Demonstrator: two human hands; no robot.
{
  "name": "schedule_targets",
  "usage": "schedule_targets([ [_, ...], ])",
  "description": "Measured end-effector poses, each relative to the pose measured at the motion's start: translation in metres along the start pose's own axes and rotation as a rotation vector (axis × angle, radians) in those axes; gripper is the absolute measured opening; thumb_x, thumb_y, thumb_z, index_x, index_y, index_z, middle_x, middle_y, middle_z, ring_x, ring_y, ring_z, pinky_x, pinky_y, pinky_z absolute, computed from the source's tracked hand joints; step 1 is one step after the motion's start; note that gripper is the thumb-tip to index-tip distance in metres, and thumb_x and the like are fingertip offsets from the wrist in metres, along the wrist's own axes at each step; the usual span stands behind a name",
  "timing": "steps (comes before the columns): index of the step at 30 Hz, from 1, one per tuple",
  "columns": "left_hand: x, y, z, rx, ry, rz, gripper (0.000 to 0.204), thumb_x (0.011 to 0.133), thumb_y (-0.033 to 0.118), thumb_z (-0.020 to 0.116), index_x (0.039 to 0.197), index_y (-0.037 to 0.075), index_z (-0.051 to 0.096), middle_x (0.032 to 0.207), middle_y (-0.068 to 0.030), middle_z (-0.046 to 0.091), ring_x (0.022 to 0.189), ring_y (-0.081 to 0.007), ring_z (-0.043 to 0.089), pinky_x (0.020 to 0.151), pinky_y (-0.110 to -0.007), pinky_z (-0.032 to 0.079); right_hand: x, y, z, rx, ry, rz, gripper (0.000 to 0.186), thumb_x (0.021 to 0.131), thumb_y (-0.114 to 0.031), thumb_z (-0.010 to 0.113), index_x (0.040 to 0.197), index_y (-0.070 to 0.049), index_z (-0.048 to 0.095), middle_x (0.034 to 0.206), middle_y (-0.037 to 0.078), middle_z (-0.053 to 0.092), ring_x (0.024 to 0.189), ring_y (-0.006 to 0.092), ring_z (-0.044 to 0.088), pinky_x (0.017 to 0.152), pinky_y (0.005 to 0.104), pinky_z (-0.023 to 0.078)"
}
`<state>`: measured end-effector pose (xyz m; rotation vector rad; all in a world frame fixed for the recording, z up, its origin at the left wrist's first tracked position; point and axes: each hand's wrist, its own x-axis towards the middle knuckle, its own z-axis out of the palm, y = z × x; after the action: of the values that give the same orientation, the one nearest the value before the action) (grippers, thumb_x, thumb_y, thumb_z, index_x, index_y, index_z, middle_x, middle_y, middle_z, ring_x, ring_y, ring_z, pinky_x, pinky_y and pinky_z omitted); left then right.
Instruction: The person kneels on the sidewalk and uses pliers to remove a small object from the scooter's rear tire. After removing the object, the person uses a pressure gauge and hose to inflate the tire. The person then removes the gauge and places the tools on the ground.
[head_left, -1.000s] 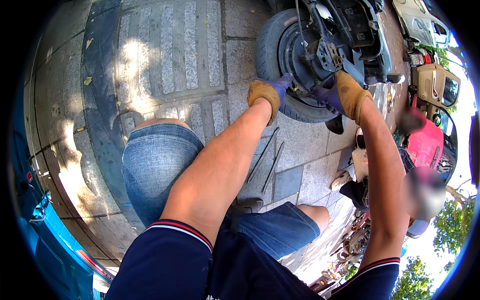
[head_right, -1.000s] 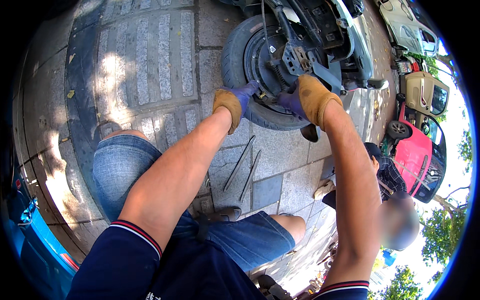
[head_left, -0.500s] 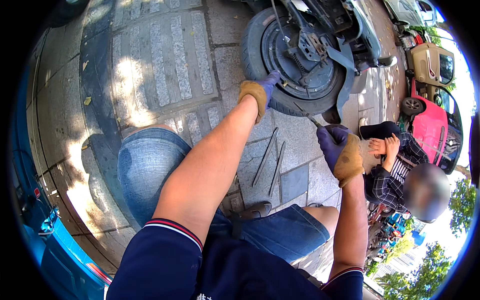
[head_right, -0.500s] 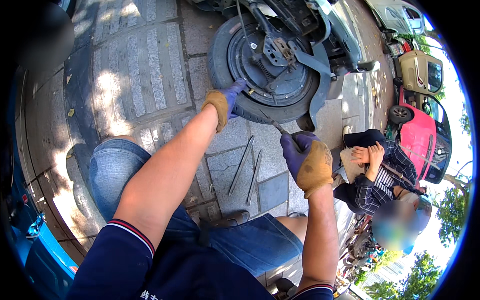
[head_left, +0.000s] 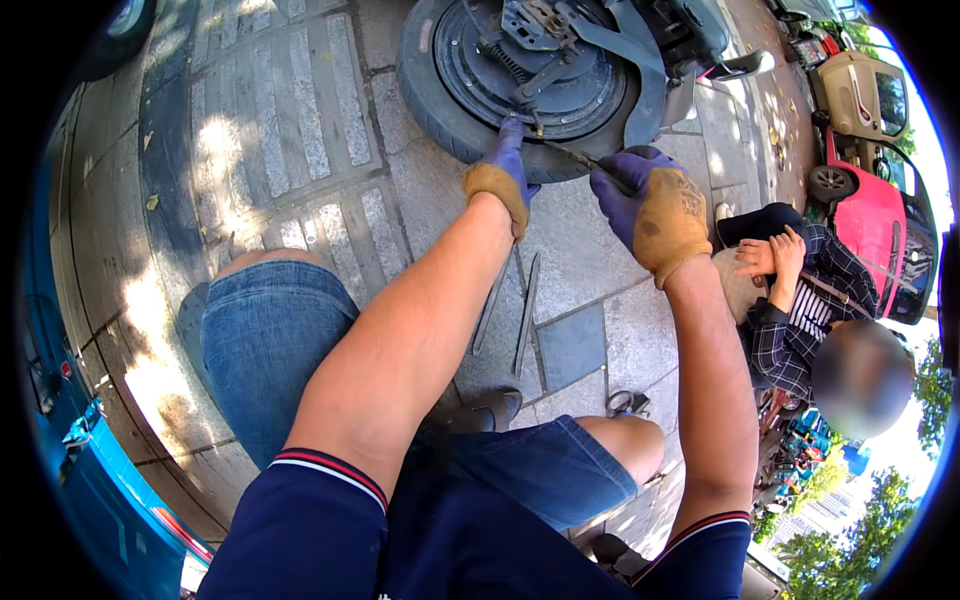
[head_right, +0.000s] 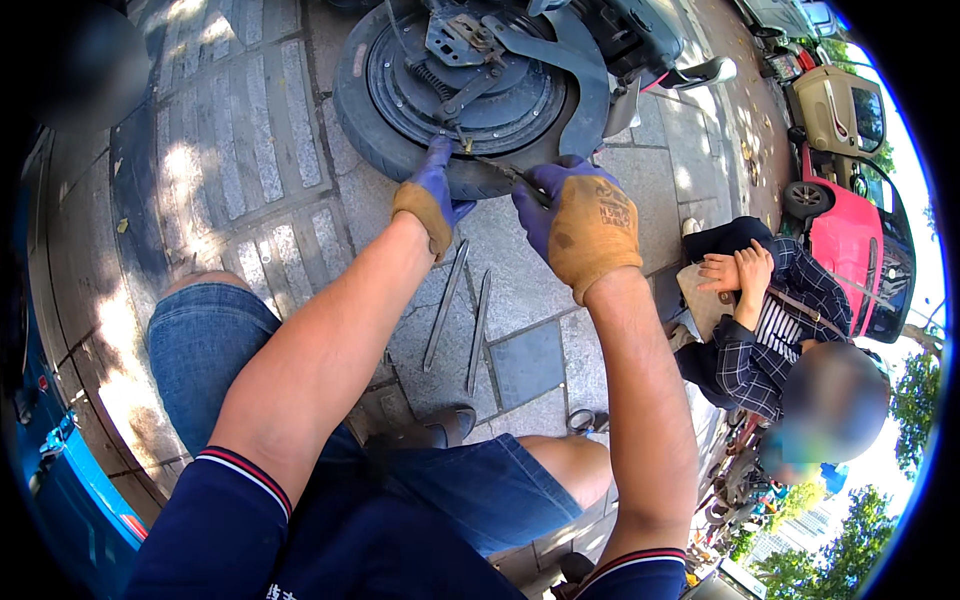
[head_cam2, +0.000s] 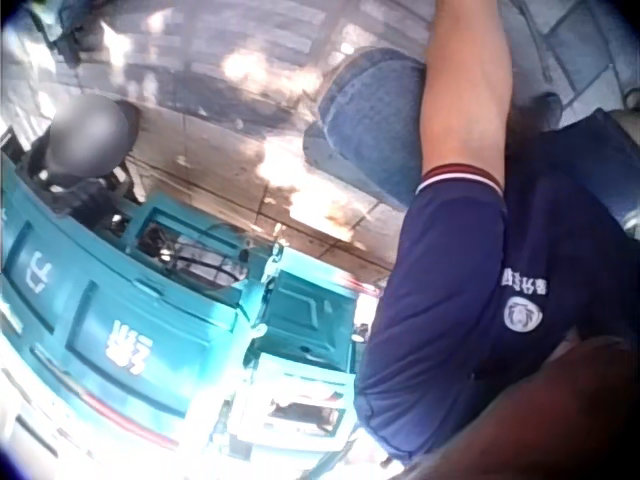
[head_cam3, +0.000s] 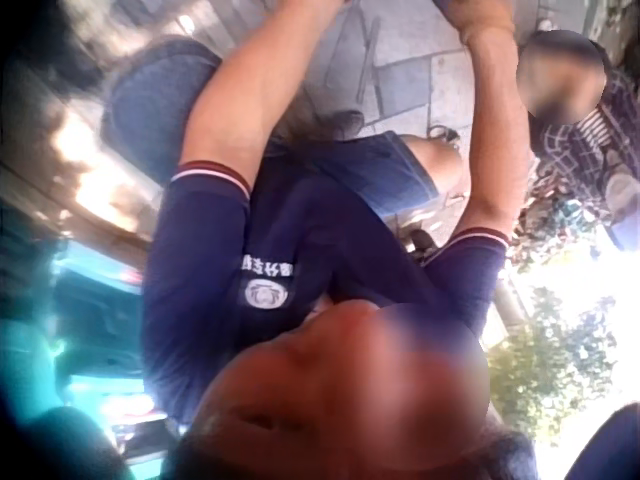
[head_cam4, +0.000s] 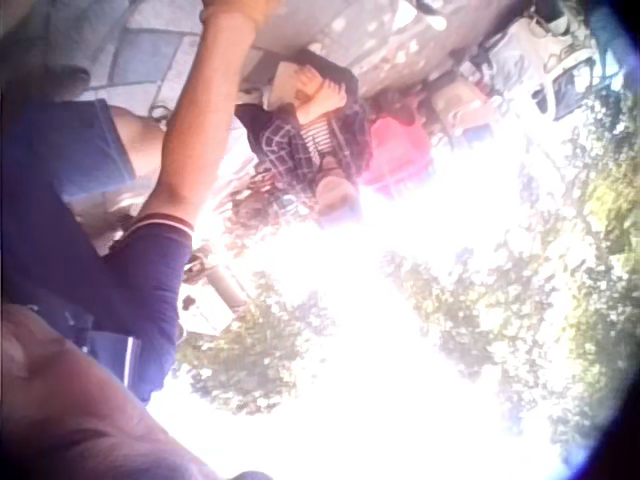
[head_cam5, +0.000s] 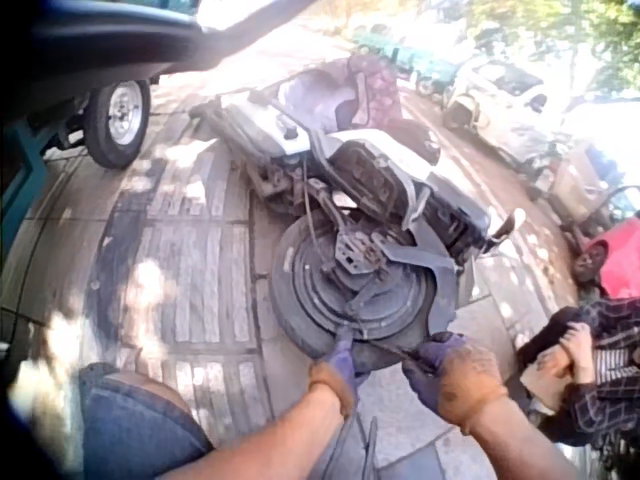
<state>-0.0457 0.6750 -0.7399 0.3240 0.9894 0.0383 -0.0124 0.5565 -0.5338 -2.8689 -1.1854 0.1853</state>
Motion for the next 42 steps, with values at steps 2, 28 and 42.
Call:
schedule_targets([
  [2, 0.001, -0.008, 0.003, 0.02, 0.052, -0.011, 0.094, 0.082, 0.07, 0.073, 0.145, 0.002, 0.055, 0.142, -0.0137, 0.063, 0.123, -0.0309, 0.062, 0.104, -0.049, 0.046, 0.008, -0.001, -0.009, -0.112, -0.064, -0.058, 0.026, 0.092, -0.031, 0.068, 0.098, -0.009, 0.078, 0.101, 0.017, 0.074, 0.092, 0.0399, 0.071, 0.083, 0.048, 0.056],
  [28, -0.006, -0.024, 0.034, -0.329, 0.235, 0.098, 0.08, 0.086, 0.041, 0.082, 0.142, -0.007, 0.051, 0.138, -0.0223, 0.06, 0.118, -0.0319, 0.063, 0.101, -0.041, 0.053, 0.169, -0.006, -0.036, -0.293, -0.544, -0.257, 0.047, 0.082, -0.035, 0.081, 0.1, 0.008, 0.072, 0.08, 0.02, 0.07, 0.073, 0.0288, 0.069, 0.072, 0.0394, 0.056],
  [42, -0.032, -0.007, 0.026, -0.052, 0.089, -0.03, 0.095, 0.087, 0.064, 0.074, 0.154, 0.005, 0.042, 0.15, -0.0194, 0.052, 0.13, -0.0339, 0.056, 0.106, -0.042, 0.051, 0.025, 0.052, -0.003, 0.083, -0.05, -0.241, 0.036, 0.093, -0.037, 0.071, 0.079, -0.005, 0.076, 0.092, 0.017, 0.07, 0.078, 0.0391, 0.068, 0.071, 0.0464, 0.053],
])
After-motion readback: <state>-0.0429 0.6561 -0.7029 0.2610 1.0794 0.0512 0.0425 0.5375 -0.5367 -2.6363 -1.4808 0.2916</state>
